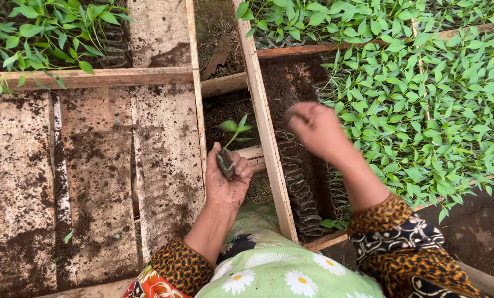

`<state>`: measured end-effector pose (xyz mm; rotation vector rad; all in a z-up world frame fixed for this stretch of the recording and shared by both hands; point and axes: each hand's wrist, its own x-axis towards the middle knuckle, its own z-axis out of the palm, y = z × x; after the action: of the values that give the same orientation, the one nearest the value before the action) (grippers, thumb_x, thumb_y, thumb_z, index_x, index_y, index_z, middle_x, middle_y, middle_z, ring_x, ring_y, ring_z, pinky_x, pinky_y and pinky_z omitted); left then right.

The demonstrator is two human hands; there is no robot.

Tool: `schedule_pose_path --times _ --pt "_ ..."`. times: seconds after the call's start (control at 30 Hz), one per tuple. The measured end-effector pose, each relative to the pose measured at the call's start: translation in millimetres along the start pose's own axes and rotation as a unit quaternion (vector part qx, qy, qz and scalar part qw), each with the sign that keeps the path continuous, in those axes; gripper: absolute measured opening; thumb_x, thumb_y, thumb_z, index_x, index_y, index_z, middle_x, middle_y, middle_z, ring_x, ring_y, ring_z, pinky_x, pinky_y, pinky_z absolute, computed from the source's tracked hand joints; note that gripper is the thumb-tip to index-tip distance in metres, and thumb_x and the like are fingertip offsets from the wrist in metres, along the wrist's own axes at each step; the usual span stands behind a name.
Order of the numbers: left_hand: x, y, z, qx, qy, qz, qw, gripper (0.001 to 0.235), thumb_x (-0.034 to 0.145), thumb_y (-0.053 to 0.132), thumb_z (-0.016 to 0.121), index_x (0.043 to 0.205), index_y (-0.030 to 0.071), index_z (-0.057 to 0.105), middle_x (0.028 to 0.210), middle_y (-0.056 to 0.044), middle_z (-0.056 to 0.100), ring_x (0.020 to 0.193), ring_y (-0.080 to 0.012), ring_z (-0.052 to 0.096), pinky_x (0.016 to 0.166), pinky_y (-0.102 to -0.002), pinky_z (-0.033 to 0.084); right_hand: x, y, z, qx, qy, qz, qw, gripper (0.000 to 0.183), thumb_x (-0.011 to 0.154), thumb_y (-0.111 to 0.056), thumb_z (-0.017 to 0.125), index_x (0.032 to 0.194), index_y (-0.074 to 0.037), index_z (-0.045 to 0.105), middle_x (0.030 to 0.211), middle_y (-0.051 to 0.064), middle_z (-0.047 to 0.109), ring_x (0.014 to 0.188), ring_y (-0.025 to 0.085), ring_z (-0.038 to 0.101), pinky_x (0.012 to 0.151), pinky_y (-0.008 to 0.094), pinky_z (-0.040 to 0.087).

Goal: The person selects seedlings from a tray by hand and places them into a wooden frame.

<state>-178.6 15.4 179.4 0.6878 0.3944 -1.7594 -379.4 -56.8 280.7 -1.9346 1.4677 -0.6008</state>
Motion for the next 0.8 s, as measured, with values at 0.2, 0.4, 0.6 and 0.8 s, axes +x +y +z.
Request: schedule_pose_path --times 0.2,0.4,0.6,0.8 --pt "8 12 -7 -0.064 -0.054 -0.037 0.996 0.04 0.097 0.034 0.055 0.063 0.017 0.039 0.059 0.0 0.034 0.052 -0.015 0.038 0.052 -0.029 0.035 36 179 -37 -0.33 0.064 0.101 0.936 0.021 0.097 -0.009 0.061 0.106 -0.012 0.08 0.09 0.015 0.071 0.086 0.037 0.073 0.08 0.051 0.059" --pt "-1 21 -18 -0.095 -0.091 -0.041 0.991 0.034 0.095 0.03 0.052 0.067 0.017 0.038 0.064 0.0 0.033 0.059 -0.0161 0.04 0.056 -0.03 0.035 44 145 -35 -0.278 0.118 0.071 0.951 0.021 0.095 -0.016 0.063 0.109 -0.017 0.078 0.096 0.015 0.067 0.093 0.043 0.069 0.083 0.056 0.055" --pt "-6 20 -19 -0.144 -0.065 -0.043 0.987 0.017 0.087 0.02 0.056 0.075 0.007 0.056 0.066 -0.005 0.044 0.059 -0.0162 0.038 0.056 -0.03 0.034 87 185 -21 -0.524 0.03 -0.033 0.851 0.031 0.095 -0.01 0.062 0.113 -0.028 0.08 0.085 0.004 0.061 0.083 0.025 0.052 0.061 0.039 0.048" --pt "-7 22 -27 -0.152 -0.06 -0.036 0.986 0.017 0.087 0.019 0.054 0.079 0.005 0.059 0.067 -0.006 0.047 0.061 -0.0178 0.042 0.057 -0.03 0.037 90 147 -28 -0.517 0.049 -0.069 0.852 0.027 0.086 -0.02 0.066 0.109 -0.022 0.08 0.109 0.007 0.061 0.098 0.031 0.047 0.074 0.047 0.039"
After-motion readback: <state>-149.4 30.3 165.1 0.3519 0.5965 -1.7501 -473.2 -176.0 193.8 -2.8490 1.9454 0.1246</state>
